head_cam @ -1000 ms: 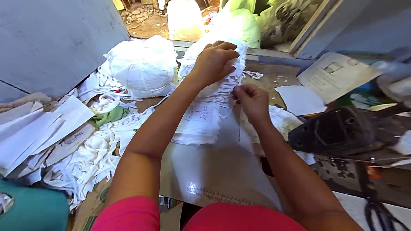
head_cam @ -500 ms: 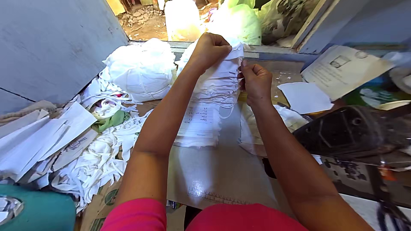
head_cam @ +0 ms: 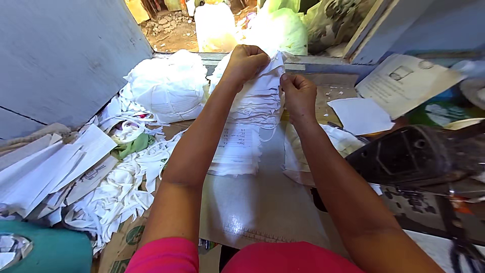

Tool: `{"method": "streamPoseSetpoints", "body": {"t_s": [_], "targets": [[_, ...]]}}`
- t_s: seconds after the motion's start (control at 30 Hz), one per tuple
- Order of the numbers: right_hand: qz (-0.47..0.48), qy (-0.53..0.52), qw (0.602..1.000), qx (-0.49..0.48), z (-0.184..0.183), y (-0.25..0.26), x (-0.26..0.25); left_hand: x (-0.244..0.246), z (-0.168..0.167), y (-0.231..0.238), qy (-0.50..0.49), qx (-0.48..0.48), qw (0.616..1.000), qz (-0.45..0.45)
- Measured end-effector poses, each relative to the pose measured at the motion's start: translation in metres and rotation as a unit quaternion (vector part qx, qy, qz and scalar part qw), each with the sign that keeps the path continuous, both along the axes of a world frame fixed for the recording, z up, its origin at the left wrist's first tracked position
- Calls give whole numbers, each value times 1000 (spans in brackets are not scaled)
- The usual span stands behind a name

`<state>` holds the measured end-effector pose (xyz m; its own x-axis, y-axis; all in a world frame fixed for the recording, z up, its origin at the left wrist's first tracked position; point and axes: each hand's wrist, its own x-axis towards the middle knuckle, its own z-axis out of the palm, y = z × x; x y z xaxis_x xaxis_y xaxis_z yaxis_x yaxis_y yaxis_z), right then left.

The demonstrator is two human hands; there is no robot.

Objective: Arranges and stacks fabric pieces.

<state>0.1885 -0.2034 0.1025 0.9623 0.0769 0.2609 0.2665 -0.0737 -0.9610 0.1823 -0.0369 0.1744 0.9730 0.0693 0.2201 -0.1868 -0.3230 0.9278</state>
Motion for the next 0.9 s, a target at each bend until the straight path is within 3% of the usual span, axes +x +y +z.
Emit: {"method": "streamPoseSetpoints", "body": {"t_s": [0.27, 0.4, 0.47, 0.6, 0.73, 0.83, 0.9], "targets": [[35, 110, 989, 92, 23, 1, -2, -2, -4, 3, -34, -17, 999, -13], [49, 227, 968, 94, 43, 2, 9, -13, -10, -3, -126, 199, 972, 21], [46, 260, 963, 57, 49, 2, 19, -24, -14, -8, -167, 231, 957, 62], [6, 227, 974, -20, 57, 11, 29, -57, -23, -16, -217, 59, 961, 162], [-2, 186, 982, -13, 73, 25, 30, -85, -35, -17, -61, -226, 962, 142], [12, 180, 982, 63, 87, 39, 32, -90, -41, -18, 63, -411, 907, 74], [25, 197, 969, 149, 95, 50, 31, -83, -42, -20, 71, -512, 854, 55]]}}
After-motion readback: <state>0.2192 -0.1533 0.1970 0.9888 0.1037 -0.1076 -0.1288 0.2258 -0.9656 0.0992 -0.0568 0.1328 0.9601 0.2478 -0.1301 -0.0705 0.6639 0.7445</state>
